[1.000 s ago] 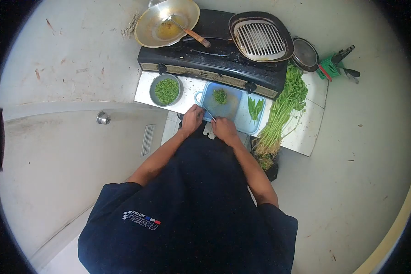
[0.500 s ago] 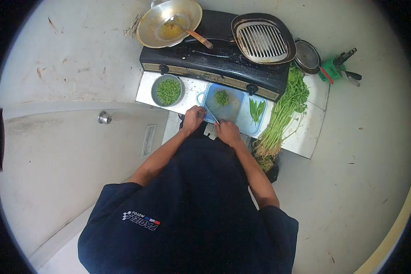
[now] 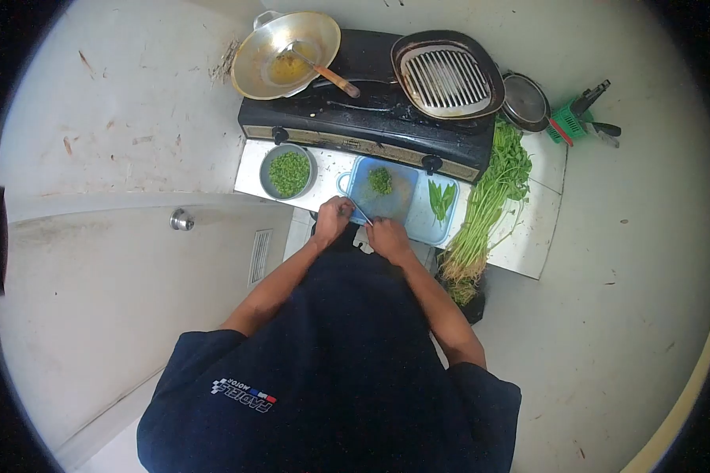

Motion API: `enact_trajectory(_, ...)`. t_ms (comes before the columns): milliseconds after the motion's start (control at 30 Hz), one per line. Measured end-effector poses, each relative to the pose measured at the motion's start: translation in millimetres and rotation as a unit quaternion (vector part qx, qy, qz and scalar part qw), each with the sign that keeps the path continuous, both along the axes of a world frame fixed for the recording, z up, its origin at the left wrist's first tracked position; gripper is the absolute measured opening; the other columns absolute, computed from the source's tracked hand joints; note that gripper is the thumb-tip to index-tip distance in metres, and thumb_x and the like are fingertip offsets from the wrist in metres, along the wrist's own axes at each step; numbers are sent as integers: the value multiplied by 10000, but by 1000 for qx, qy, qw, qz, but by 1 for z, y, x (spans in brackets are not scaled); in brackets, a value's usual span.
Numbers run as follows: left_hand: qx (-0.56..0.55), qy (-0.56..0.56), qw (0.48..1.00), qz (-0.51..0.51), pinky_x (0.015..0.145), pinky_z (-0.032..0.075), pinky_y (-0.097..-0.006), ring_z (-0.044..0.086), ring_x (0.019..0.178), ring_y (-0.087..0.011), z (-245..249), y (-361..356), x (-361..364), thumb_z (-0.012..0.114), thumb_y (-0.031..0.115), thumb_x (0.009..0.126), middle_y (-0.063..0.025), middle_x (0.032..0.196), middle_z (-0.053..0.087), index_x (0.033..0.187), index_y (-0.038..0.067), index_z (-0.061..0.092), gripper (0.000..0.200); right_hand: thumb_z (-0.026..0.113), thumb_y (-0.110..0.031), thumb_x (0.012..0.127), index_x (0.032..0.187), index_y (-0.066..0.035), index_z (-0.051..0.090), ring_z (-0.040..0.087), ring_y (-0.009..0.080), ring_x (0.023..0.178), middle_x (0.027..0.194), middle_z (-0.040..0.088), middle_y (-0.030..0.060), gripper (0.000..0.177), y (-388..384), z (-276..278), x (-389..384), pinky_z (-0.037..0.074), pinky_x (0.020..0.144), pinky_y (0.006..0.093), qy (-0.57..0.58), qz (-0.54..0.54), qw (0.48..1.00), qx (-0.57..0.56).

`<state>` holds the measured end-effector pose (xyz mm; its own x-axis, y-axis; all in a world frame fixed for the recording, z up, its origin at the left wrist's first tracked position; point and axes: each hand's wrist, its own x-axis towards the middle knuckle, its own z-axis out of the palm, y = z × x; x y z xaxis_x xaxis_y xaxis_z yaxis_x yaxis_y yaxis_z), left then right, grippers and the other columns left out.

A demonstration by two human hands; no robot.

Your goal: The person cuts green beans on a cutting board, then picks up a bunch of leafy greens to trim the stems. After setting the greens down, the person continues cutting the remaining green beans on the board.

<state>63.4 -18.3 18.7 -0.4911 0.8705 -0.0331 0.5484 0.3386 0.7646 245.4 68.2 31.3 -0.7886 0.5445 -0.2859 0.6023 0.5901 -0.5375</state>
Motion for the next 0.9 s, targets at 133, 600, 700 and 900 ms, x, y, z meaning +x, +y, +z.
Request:
enact_trajectory(133,-1,-47,998,29,754,567,-409,726,836,-315,1,0,1,698,0,840,-170,896,719,913,3,738,84,523,-385,1035,965,22,719,718,464,808,846,717,273,458,0,1,12,580,747,549,-29,-19,999,1)
enact_trajectory(600,-31,43,998,-26,807,538,-457,682,896,-378,2,17,2,724,67,870,-147,956,686,969,50,733,101,522,-387,1045,1042,4,697,716,467,837,877,724,264,429,23,4,19,571,791,560,-25,-81,996,-11)
enact_trajectory(700,-26,44,998,-21,809,533,-467,674,909,-390,-2,23,4,714,72,881,-156,960,672,977,45,725,100,519,-389,1046,1035,8,698,715,470,838,879,723,266,435,18,7,21,570,792,560,-19,-56,998,-12)
enact_trajectory(900,-2,44,999,-16,813,532,-480,670,920,-398,-8,30,7,705,81,897,-167,966,666,973,36,711,88,512,-389,1050,1020,20,697,712,479,829,881,720,278,450,14,3,22,569,785,565,9,-52,999,-6)
